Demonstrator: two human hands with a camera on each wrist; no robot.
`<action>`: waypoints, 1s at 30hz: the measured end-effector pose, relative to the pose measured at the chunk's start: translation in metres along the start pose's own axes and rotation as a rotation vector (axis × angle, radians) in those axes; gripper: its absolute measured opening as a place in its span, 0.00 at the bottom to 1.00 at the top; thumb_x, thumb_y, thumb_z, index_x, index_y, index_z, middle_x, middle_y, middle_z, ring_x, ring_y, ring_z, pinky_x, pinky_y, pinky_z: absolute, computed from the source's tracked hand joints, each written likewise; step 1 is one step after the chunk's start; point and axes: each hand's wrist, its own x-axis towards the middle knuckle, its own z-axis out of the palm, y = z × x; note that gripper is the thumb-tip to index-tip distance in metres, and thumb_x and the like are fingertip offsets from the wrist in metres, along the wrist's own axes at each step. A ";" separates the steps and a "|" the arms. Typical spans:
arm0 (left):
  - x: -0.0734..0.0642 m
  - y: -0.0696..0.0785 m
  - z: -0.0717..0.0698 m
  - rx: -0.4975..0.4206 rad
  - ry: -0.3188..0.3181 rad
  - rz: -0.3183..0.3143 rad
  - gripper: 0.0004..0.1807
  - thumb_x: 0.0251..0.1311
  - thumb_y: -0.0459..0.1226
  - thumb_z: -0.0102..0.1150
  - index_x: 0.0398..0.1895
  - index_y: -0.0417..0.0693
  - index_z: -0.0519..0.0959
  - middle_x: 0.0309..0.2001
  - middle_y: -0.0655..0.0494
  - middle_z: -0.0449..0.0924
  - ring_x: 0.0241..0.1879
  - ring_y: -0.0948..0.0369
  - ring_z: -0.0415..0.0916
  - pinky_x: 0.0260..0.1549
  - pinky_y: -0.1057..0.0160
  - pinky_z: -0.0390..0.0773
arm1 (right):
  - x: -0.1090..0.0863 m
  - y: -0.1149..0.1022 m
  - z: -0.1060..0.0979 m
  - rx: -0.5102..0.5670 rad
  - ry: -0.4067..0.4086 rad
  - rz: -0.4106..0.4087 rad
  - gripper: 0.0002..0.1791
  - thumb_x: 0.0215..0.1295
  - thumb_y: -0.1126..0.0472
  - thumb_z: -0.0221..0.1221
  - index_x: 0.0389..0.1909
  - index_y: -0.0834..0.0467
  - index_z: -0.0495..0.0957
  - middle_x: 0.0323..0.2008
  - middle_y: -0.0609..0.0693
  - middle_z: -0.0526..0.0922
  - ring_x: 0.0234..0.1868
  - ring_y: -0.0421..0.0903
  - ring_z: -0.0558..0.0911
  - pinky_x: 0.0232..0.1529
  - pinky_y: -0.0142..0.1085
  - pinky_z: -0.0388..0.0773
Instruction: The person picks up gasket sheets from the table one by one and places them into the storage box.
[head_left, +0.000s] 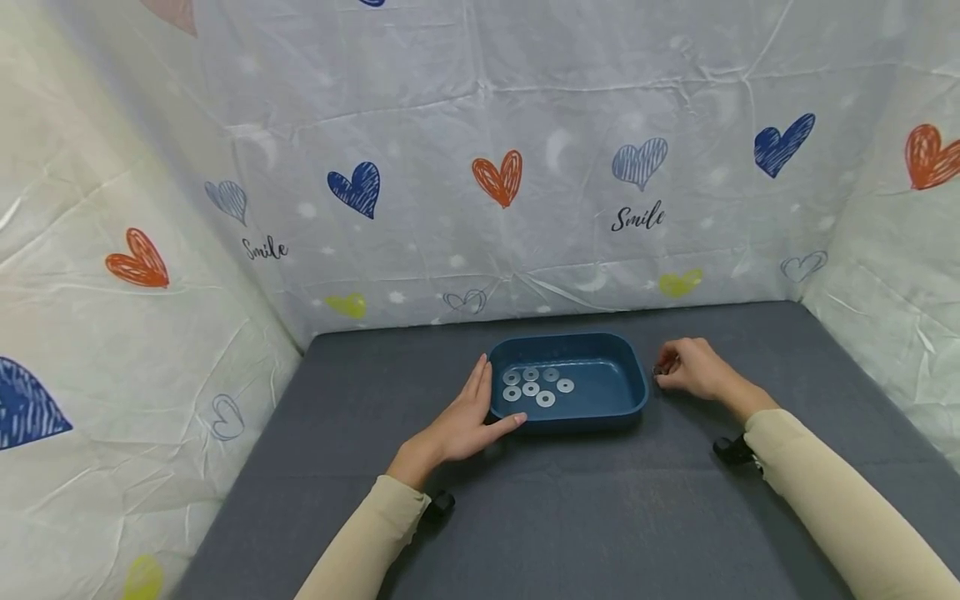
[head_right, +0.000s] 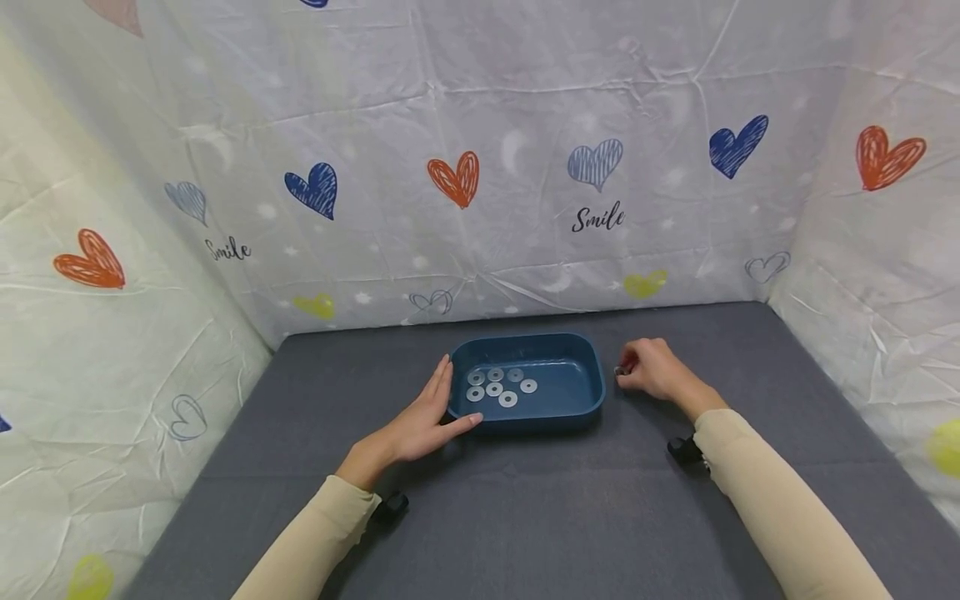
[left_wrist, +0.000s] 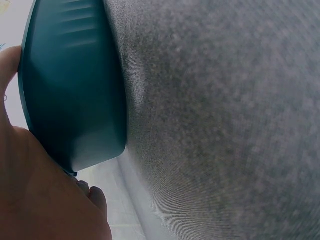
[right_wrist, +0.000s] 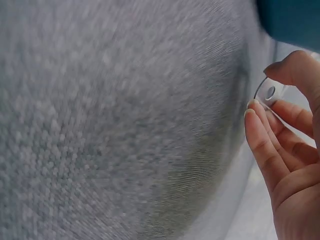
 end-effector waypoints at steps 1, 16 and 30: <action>0.000 0.000 0.000 -0.001 0.001 0.000 0.64 0.62 0.75 0.45 0.83 0.46 0.31 0.83 0.56 0.20 0.82 0.54 0.31 0.76 0.45 0.51 | -0.002 -0.002 -0.001 0.011 0.008 -0.007 0.08 0.62 0.65 0.69 0.39 0.65 0.84 0.33 0.53 0.85 0.33 0.45 0.83 0.34 0.42 0.81; -0.001 0.002 -0.003 -0.005 0.002 -0.006 0.63 0.63 0.74 0.46 0.83 0.46 0.31 0.83 0.57 0.19 0.82 0.54 0.33 0.76 0.45 0.51 | -0.013 -0.029 -0.017 0.111 0.109 -0.060 0.12 0.64 0.65 0.69 0.46 0.65 0.83 0.40 0.56 0.86 0.38 0.48 0.85 0.36 0.39 0.82; 0.002 -0.002 0.000 -0.012 -0.023 -0.013 0.64 0.61 0.76 0.44 0.83 0.48 0.29 0.83 0.56 0.19 0.82 0.56 0.29 0.76 0.46 0.49 | -0.005 -0.045 -0.004 0.130 0.120 -0.179 0.11 0.63 0.66 0.70 0.44 0.66 0.83 0.34 0.51 0.85 0.33 0.42 0.82 0.34 0.35 0.81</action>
